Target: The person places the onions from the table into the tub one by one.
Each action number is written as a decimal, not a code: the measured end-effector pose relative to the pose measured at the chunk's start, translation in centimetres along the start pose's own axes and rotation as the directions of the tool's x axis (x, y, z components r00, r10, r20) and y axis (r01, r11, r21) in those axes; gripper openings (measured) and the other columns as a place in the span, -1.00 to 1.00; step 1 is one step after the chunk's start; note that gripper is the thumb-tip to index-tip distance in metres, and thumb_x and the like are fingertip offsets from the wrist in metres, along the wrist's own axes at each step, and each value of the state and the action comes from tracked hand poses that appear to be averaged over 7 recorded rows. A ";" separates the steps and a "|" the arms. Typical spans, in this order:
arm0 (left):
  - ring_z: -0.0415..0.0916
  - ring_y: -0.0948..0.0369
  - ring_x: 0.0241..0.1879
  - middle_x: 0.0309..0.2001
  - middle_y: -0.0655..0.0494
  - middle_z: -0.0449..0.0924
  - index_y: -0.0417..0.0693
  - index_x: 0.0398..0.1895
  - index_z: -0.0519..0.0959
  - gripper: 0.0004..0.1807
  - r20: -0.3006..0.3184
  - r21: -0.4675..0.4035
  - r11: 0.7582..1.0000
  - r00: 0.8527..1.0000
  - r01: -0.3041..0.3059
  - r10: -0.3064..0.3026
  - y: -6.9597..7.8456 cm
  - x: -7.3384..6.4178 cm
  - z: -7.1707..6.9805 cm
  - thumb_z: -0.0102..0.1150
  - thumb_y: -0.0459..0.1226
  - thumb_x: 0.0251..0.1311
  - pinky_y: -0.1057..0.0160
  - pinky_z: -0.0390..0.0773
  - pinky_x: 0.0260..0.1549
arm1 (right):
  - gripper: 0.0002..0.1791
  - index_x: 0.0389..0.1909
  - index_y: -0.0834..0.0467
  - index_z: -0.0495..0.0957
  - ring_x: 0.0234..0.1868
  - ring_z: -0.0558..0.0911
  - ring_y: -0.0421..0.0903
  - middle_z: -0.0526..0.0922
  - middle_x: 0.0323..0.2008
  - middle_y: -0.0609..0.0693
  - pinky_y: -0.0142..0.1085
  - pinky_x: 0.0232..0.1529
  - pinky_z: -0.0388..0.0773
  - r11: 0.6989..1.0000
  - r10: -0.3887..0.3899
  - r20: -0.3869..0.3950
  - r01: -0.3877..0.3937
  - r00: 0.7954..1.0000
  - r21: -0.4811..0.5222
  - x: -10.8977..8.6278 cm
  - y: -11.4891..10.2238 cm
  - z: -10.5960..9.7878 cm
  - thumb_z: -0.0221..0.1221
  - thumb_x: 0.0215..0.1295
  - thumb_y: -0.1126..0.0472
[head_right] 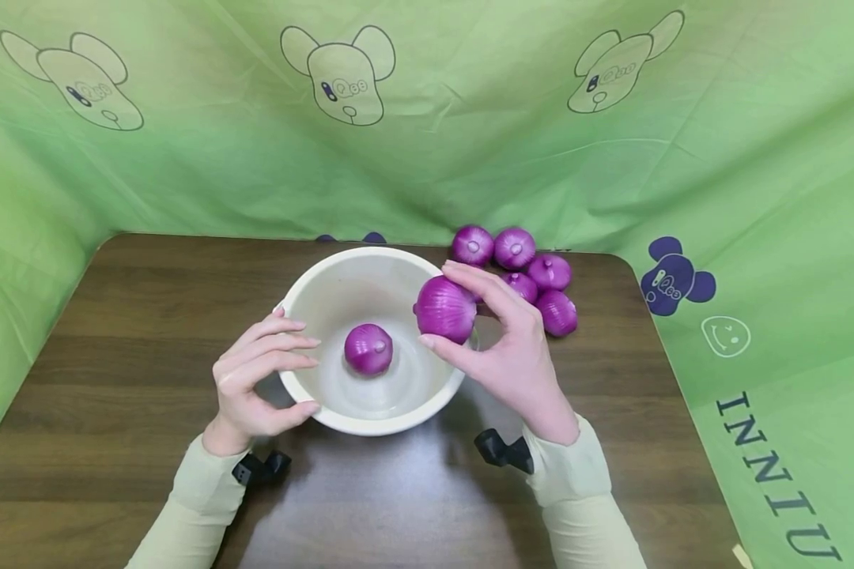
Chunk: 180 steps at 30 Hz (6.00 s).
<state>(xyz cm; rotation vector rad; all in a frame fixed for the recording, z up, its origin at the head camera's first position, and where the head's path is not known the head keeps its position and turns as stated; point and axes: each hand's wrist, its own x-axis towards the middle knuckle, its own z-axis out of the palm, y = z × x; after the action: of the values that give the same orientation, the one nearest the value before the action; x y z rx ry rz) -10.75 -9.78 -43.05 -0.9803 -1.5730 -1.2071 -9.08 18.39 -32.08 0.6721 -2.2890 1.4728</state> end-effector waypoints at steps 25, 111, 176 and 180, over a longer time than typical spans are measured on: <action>0.63 -0.11 -0.22 -0.32 -0.13 0.73 -0.23 -0.45 0.72 -0.57 0.004 -0.011 1.000 1.000 -0.011 0.011 0.0 0.1 0.1 0.48 0.01 0.05 -0.21 0.53 0.14 | -0.35 0.15 0.39 0.59 0.20 0.59 0.03 0.66 0.12 0.18 -0.25 0.24 0.48 0.999 -0.040 -0.015 0.039 0.999 -0.030 -0.2 0.5 -0.2 0.42 -0.08 0.64; 0.64 -0.15 -0.18 -0.31 -0.14 0.73 -0.21 -0.44 0.72 -0.58 0.049 -0.058 0.998 0.999 -0.003 0.006 -1.8 -0.1 -0.5 0.48 0.02 0.05 -0.26 0.51 0.14 | -0.51 0.23 0.22 0.60 0.16 0.62 -0.13 0.62 0.22 0.06 -0.43 0.14 0.53 0.970 0.206 -0.181 -0.225 0.962 -0.091 -1.6 3.6 -2.9 0.37 0.26 0.42; 0.62 -0.16 -0.08 -0.22 -0.15 0.74 -0.20 -0.39 0.73 -0.59 0.086 -0.111 0.990 0.993 0.087 -0.078 -1.9 -0.3 -0.8 0.49 0.01 0.03 -0.32 0.43 0.19 | -0.41 0.34 0.12 0.54 0.32 0.47 -0.15 0.55 0.30 0.03 -0.31 0.35 0.35 0.851 0.389 -0.324 -0.471 0.862 -0.232 -2.5 13.9 -7.9 0.39 0.32 0.07; 0.61 -0.15 -0.10 -0.22 -0.15 0.74 -0.20 -0.37 0.74 -0.58 0.089 -0.112 0.990 0.993 0.090 -0.080 -1.8 -0.2 -0.8 0.49 0.01 0.03 -0.29 0.43 0.20 | -0.37 0.37 0.09 0.51 0.33 0.47 -0.08 0.52 0.34 0.03 -0.30 0.37 0.33 0.822 0.434 -0.323 -0.517 0.841 -0.238 -2.7 14.2 -8.2 0.37 0.33 -0.01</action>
<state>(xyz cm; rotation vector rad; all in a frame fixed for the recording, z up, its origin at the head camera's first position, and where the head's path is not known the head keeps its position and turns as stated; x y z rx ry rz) -12.25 -10.96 -43.67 -1.0594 -1.6397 -1.3445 -14.44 31.40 -40.85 -0.2052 -2.5059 1.2318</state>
